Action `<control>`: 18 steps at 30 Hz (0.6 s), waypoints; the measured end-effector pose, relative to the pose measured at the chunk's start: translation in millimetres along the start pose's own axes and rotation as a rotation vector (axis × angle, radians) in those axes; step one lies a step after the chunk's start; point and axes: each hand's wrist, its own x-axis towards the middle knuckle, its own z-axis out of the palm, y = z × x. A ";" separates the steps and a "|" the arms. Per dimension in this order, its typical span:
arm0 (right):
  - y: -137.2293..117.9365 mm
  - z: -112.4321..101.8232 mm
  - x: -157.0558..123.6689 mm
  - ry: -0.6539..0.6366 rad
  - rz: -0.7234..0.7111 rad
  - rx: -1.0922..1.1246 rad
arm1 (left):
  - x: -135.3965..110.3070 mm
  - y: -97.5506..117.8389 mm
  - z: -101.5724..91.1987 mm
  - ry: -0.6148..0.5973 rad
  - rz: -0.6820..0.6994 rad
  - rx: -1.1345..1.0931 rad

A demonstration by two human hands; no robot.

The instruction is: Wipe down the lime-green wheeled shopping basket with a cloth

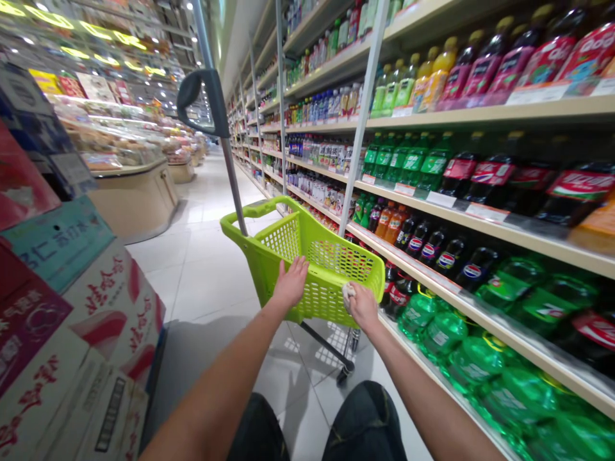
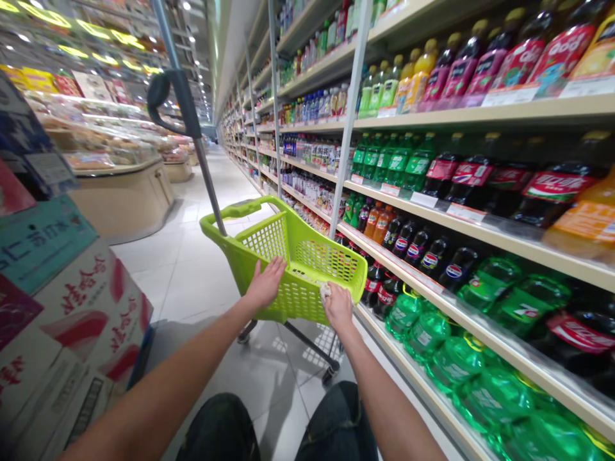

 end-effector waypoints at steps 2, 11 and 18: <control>10.7 -4.9 -1.3 -0.036 -0.043 0.000 | 4.2 -10.3 -4.4 -0.023 -0.049 0.014; 24.9 -10.7 -6.8 0.002 0.061 -0.050 | -10.0 -17.8 -1.1 -0.009 -0.067 0.009; -52.2 7.7 17.7 -0.073 -0.058 0.087 | -27.3 -26.3 -9.8 0.147 0.003 0.023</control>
